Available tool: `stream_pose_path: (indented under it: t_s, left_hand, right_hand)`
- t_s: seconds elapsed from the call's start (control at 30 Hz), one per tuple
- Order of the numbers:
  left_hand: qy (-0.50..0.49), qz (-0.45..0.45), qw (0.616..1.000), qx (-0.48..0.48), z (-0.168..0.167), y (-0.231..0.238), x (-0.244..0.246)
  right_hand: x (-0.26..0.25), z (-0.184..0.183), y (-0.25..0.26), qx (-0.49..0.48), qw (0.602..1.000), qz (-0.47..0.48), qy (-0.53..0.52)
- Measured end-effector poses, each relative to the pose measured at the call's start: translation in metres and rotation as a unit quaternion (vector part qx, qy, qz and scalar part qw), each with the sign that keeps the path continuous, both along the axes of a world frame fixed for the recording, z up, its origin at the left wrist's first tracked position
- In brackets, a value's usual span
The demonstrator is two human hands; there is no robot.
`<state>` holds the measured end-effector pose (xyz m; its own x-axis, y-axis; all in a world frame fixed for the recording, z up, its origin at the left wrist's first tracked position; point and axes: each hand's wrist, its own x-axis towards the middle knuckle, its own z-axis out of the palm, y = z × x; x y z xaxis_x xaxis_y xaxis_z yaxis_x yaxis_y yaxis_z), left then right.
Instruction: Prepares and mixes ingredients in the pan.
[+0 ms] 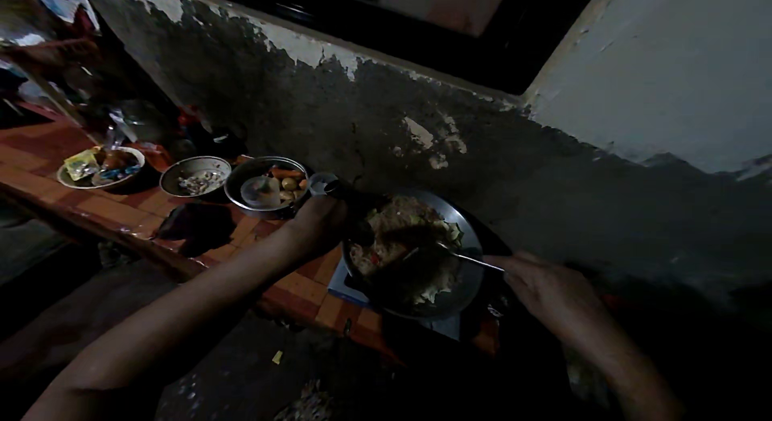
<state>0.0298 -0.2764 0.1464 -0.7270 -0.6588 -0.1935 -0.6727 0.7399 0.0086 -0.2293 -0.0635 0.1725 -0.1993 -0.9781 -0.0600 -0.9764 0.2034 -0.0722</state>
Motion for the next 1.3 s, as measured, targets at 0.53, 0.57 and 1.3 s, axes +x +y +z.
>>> stream_pose_path:
  t_s: [0.53,0.57,1.3]
  left_hand:
    - [0.032,0.074,0.996,-0.030,0.004,0.000,0.015]
    - [0.030,0.080,0.996,-0.028,0.005,0.000,0.016]
    - [0.069,-0.010,0.996,0.051,0.000,-0.023,-0.011]
  right_hand:
    - [-0.026,-0.078,-0.016,0.043,0.988,0.150,0.018]
    - [-0.028,-0.067,-0.014,0.042,0.991,0.128,0.000]
    - [0.003,-0.048,-0.036,-0.139,0.985,0.033,-0.098]
